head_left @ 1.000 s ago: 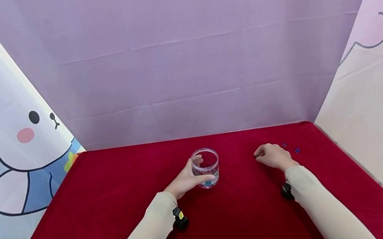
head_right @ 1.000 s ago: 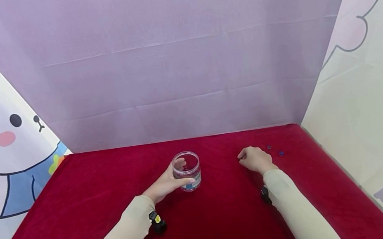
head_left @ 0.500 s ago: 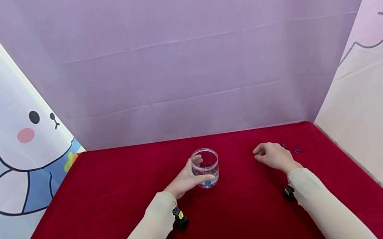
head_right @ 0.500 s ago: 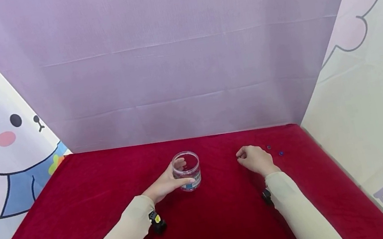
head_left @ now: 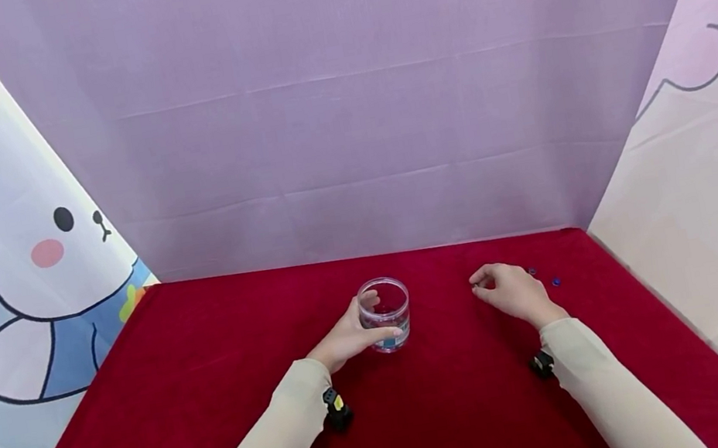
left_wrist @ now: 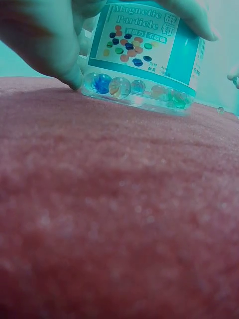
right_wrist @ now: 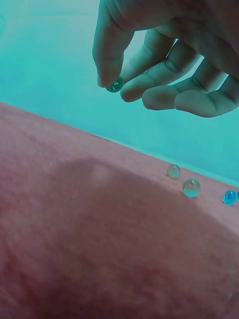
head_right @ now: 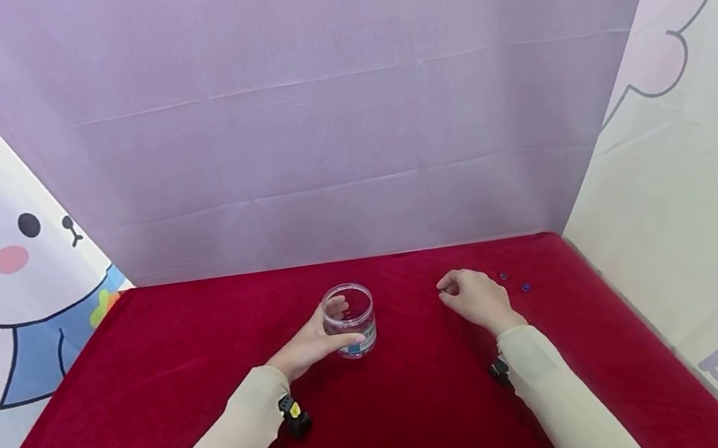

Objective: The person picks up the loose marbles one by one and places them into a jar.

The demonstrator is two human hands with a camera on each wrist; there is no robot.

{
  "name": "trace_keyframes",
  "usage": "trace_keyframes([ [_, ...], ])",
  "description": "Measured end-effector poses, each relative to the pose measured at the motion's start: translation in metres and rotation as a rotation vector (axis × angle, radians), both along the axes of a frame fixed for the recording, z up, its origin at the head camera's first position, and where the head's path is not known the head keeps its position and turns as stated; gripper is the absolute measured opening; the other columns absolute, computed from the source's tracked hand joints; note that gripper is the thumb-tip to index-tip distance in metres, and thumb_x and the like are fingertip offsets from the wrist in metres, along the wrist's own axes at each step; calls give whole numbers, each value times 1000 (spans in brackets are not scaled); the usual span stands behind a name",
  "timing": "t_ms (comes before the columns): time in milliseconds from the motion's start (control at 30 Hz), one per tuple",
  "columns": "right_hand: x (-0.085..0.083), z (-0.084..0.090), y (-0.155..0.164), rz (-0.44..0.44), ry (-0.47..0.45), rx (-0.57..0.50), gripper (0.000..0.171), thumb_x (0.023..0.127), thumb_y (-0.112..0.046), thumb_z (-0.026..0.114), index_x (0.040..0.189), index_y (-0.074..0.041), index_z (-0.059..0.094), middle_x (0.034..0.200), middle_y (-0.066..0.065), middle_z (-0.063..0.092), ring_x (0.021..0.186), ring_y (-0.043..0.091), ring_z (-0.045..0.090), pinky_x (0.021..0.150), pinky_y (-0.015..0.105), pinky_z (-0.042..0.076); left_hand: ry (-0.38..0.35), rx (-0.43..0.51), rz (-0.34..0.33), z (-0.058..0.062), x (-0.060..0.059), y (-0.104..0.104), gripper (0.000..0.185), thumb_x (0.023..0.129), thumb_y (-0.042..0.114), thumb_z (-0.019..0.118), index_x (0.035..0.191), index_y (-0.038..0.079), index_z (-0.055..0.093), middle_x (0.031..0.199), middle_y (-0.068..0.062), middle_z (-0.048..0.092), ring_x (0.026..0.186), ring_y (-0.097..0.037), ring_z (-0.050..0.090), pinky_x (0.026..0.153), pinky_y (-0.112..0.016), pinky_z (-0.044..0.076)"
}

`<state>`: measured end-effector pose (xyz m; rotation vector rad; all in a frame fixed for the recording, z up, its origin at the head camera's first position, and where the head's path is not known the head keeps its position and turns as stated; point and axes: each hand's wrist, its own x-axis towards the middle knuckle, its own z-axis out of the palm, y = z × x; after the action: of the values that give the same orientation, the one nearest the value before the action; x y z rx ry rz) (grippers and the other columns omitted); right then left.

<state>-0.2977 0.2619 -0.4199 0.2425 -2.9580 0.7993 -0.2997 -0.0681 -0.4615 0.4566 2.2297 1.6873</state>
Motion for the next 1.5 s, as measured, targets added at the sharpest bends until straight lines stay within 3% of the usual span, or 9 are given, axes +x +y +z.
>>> trace_keyframes([
  [533, 9, 10, -22, 40, 121, -51, 22, 93, -23, 71, 114, -15, 71, 100, -1, 69, 83, 19, 61, 60, 35, 49, -6, -2, -1, 0, 0, 0, 98, 80, 39, 85, 155, 18, 25, 155, 0, 33, 139, -26, 34, 108, -53, 39],
  [800, 13, 18, -40, 65, 161, -58, 20, 92, -24, 72, 112, -18, 72, 100, -2, 69, 67, 13, 56, 60, 36, 47, -7, 3, -5, -4, -2, 1, 98, 80, 38, 85, 155, 19, 25, 155, 1, 33, 139, -25, 34, 109, -52, 39],
  [967, 16, 21, -51, 86, 175, -82, 21, 92, -24, 73, 113, -17, 72, 101, -2, 69, 69, 12, 57, 63, 37, 49, -4, -10, 3, -6, -3, 1, 97, 79, 40, 86, 154, 21, 26, 155, 1, 34, 139, -25, 34, 108, -53, 39],
  [1500, 21, 26, -89, 178, 246, -165, 25, 91, -24, 75, 115, -17, 72, 103, -3, 68, 71, 12, 57, 56, 31, 50, -20, -4, 4, -6, -2, 1, 98, 80, 42, 85, 154, 20, 24, 155, -1, 33, 140, -27, 33, 109, -57, 36],
])
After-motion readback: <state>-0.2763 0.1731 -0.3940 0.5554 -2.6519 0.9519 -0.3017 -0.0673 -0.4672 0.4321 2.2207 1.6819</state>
